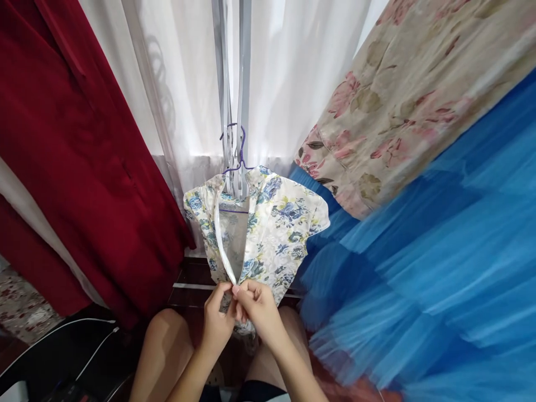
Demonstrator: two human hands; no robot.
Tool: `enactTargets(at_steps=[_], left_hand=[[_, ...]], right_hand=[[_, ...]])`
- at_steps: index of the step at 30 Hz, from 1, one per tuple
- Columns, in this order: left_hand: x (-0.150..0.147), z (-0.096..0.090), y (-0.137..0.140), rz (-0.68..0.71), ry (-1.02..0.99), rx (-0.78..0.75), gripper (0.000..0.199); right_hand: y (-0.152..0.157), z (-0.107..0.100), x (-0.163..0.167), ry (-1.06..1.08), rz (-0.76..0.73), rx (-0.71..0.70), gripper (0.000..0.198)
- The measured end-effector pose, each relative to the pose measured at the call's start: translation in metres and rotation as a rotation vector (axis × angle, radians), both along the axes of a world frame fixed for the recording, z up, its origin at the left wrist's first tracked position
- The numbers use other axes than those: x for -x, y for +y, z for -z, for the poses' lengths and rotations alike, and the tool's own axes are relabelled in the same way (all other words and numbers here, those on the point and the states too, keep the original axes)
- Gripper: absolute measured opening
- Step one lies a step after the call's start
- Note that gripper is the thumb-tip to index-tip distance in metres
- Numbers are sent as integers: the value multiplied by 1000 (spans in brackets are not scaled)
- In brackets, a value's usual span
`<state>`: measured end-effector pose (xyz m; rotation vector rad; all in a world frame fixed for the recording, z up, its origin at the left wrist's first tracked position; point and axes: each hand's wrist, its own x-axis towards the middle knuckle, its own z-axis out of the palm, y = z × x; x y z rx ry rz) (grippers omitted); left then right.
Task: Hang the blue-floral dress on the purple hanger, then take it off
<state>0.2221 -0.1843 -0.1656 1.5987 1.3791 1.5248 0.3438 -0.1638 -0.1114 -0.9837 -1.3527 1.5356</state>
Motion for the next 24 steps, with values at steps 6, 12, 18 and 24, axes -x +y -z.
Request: enactTargets(at_steps=[6, 12, 18, 24], left_hand=[[15, -6, 5, 70, 161, -7, 17], [23, -23, -4, 165, 480, 3, 26], [42, -45, 10, 210, 365, 58, 28], [66, -174, 74, 66, 235, -338, 49]], right_hand=[[74, -67, 0, 254, 207, -44, 36], [129, -162, 19, 400, 215, -91, 28], [113, -160, 22, 379, 265, -247, 28], [88, -139, 26, 279, 306, -412, 35]])
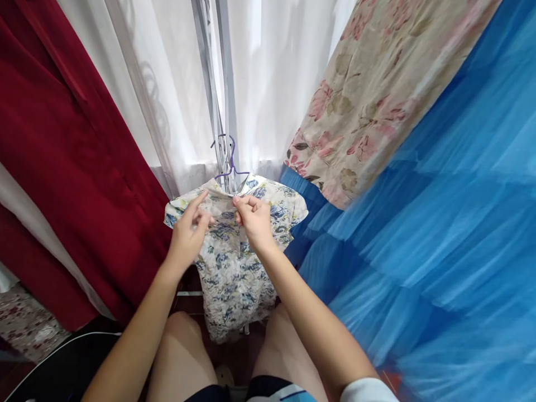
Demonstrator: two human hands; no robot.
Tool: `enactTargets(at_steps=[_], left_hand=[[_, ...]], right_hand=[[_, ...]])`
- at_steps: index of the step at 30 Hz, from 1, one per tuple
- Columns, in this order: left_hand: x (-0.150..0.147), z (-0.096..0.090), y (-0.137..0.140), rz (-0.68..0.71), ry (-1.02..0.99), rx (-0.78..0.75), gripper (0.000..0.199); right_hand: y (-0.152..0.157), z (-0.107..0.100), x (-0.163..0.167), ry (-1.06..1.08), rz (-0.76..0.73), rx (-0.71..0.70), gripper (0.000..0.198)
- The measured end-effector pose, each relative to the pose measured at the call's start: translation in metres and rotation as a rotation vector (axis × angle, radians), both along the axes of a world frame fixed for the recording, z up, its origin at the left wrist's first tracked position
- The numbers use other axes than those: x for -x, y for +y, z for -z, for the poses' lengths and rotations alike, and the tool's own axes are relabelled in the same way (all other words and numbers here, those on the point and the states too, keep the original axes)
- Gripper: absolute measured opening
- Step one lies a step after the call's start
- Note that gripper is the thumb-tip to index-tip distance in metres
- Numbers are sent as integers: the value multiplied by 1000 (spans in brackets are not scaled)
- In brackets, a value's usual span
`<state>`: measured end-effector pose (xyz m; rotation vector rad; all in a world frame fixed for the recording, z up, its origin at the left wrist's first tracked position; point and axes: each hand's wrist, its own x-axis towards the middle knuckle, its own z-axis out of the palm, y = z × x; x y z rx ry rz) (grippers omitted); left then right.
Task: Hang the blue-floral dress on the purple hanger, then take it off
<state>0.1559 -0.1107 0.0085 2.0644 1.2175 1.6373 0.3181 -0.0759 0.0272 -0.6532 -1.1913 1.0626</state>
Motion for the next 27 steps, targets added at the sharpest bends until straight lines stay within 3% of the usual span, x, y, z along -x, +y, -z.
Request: enactTargets(at_steps=[2, 5, 10, 17, 21, 27], left_hand=[[-2, -32, 22, 77, 94, -70, 37], [-11, -51, 44, 107, 210, -115, 23], [-25, -41, 55, 9, 77, -152, 23], [-33, -42, 54, 37, -6, -165, 24], [-40, -43, 54, 16, -155, -206, 24], [-28, -42, 56, -27, -262, -252, 26]], right_hand=[[-1, 1, 0, -30, 8, -40, 37], [6, 5, -3, -89, 23, -96, 38], [24, 13, -5, -105, -4, -133, 41], [25, 9, 0, -99, -47, -119, 41], [25, 4, 1, -98, -33, -142, 42], [23, 13, -4, -227, -52, -158, 34]])
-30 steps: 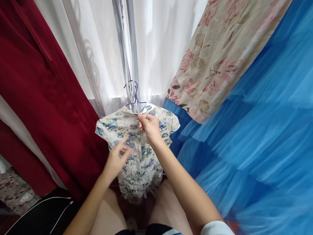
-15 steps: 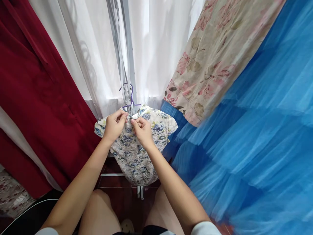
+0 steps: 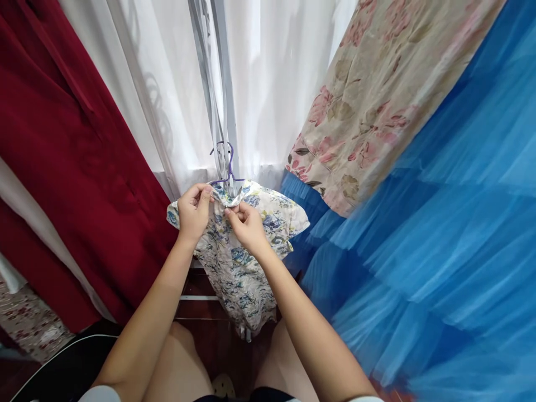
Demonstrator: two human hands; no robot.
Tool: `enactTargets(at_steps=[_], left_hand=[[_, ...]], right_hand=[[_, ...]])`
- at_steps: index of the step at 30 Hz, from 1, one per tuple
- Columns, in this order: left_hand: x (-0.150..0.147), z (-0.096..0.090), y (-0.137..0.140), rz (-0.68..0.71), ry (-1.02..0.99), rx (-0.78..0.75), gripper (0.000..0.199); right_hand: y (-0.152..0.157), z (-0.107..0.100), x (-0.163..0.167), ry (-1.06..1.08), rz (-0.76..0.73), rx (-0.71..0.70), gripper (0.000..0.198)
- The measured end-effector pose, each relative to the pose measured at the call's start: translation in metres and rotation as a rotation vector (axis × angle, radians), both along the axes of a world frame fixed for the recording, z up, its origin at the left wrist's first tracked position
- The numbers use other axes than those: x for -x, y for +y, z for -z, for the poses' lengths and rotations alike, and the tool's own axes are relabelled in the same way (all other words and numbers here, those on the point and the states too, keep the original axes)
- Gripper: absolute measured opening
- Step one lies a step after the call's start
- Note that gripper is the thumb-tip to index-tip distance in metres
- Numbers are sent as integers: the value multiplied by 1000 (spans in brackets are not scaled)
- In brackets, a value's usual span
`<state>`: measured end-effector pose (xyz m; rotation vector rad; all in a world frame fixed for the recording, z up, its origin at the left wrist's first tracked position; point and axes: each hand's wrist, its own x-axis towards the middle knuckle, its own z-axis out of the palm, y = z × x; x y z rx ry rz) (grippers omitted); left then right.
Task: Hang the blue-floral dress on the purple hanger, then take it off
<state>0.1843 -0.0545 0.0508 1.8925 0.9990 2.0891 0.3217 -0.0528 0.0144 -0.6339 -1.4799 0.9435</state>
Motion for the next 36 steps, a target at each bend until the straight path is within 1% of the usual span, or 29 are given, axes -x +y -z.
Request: enactTargets(at_steps=[2, 4, 5, 7, 9, 11, 13, 16, 18, 20, 22, 24, 25, 27, 29, 30, 32, 34, 36], left_hand=[[7, -3, -3, 12, -54, -6, 26], [13, -8, -8, 63, -24, 5, 26], [15, -9, -12, 84, 41, 17, 24], [16, -10, -19, 110, 249, 45, 16], [16, -8, -23, 107, 445, 47, 15], [15, -3, -24, 72, 534, 33, 10], [15, -2, -22, -3, 511, -3, 14], [27, -8, -15, -139, 401, -80, 16], [47, -13, -6, -227, 334, -103, 18], [75, -9, 7, -320, 281, -81, 19], [106, 7, 22, -414, 199, -8, 21], [129, 35, 35, -476, 57, 129, 23], [137, 52, 39, -471, 4, 208, 25], [141, 85, 42, -419, -10, 317, 27], [132, 114, 39, -321, 38, 391, 27], [124, 125, 37, -257, 65, 426, 26], [103, 141, 30, -117, 114, 482, 26], [80, 146, 26, 10, 137, 505, 27], [57, 141, 23, 102, 128, 493, 28]], right_hand=[[-2, 7, -2, -49, 14, 18, 35], [-6, 11, -4, -53, 22, 43, 37], [-9, 12, -5, -39, 15, 53, 38], [-15, 10, -6, 5, -15, 54, 37], [-17, 6, -5, 38, -38, 35, 35], [-13, 7, -3, 28, -15, 7, 33], [-3, 14, -1, -40, 53, -18, 33], [9, 32, -2, -139, 126, -22, 36], [9, 42, -7, -157, 125, -9, 35], [2, 46, -13, -159, 112, -10, 33], [-8, 49, -18, -164, 92, -15, 31], [-15, 52, -22, -169, 70, -9, 31], [-17, 54, -24, -170, 67, 6, 31], [-17, 63, -32, -176, 125, 68, 31], [-11, 76, -47, -179, 257, 139, 31], [-7, 84, -57, -180, 332, 169, 31], [-1, 102, -79, -190, 450, 210, 30], [2, 122, -100, -236, 511, 249, 30], [2, 141, -116, -327, 525, 295, 30]])
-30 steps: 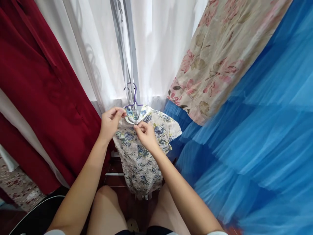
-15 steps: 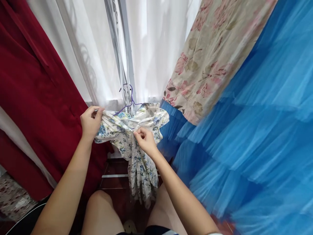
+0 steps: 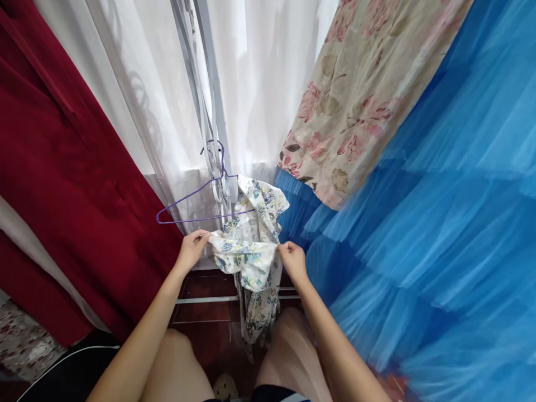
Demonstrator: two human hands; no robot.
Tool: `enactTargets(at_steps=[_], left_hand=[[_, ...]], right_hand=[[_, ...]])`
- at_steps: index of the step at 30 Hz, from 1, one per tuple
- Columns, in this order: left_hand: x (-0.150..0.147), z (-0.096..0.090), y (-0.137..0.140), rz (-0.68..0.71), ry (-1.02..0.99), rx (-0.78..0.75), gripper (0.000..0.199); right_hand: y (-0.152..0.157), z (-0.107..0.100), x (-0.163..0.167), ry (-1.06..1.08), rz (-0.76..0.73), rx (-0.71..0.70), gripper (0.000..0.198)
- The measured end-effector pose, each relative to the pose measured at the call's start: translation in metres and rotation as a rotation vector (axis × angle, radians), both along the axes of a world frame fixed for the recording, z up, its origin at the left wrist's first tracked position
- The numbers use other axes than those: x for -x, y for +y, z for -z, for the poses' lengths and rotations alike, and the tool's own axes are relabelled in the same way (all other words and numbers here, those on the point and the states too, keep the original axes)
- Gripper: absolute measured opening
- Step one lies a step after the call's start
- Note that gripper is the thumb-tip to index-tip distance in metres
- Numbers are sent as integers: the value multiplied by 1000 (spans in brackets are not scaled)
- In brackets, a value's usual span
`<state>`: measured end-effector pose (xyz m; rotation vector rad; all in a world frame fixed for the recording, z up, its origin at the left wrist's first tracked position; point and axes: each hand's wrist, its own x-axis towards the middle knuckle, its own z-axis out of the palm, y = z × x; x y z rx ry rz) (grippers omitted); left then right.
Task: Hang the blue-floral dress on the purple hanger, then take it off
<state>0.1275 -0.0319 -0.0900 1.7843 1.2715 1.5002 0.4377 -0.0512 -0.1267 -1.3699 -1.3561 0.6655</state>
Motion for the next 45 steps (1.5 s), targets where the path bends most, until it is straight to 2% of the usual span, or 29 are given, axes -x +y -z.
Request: enactTargets(at_steps=[3, 5, 7, 9, 11, 13, 14, 15, 17, 20, 22, 25, 28, 31, 33, 36, 39, 43, 45], left_hand=[[-36, -18, -7, 92, -49, -35, 30], [-60, -33, -17, 158, -54, -67, 27], [-82, -45, -31, 237, -3, -119, 22], [-100, -54, -46, 313, 84, -180, 19], [-112, -58, -56, 369, 161, -207, 20], [-117, -59, -60, 380, 200, -175, 19], [-116, -57, -60, 379, 204, -132, 18], [-113, -54, -59, 393, 197, -73, 21], [-102, -43, -58, 496, 152, 87, 36], [-80, -12, -66, 736, 56, 371, 59], [-62, 13, -78, 801, 40, 533, 59], [-30, 40, -93, 725, 166, 624, 50], [13, 39, -94, 535, 376, 484, 41], [54, 17, -85, 399, 543, 239, 26], [75, 0, -77, 323, 651, 129, 20], [99, -21, -66, 226, 787, 78, 24], [117, -40, -51, 142, 874, 73, 28], [129, -72, -20, 2, 928, 39, 35], [128, -89, -3, -22, 918, -26, 30]], right_hand=[[-7, 20, -8, -137, -71, 111, 29], [-13, 21, -5, -221, -106, 152, 24], [-21, 9, 3, -285, -98, 130, 11], [-31, -11, 14, -324, -163, 36, 35], [-41, -33, 26, -304, -410, 6, 49], [-51, -50, 36, -208, -702, 106, 31], [-55, -55, 40, -146, -789, 193, 17], [-58, -59, 42, -89, -835, 275, 15], [-63, -64, 44, 44, -854, 397, 27], [-69, -72, 38, 336, -886, 533, 27], [-70, -79, 30, 490, -879, 583, 28], [-67, -93, 12, 504, -862, 566, 26], [-57, -106, -4, 336, -878, 506, 21], [-41, -119, -11, 171, -842, 424, 24], [-29, -127, -10, 97, -772, 348, 29], [-8, -136, -6, 11, -643, 180, 30], [14, -138, -3, -107, -580, 24, 32], [43, -126, 3, -289, -449, -166, 45], [53, -119, 6, -351, -412, -196, 47]])
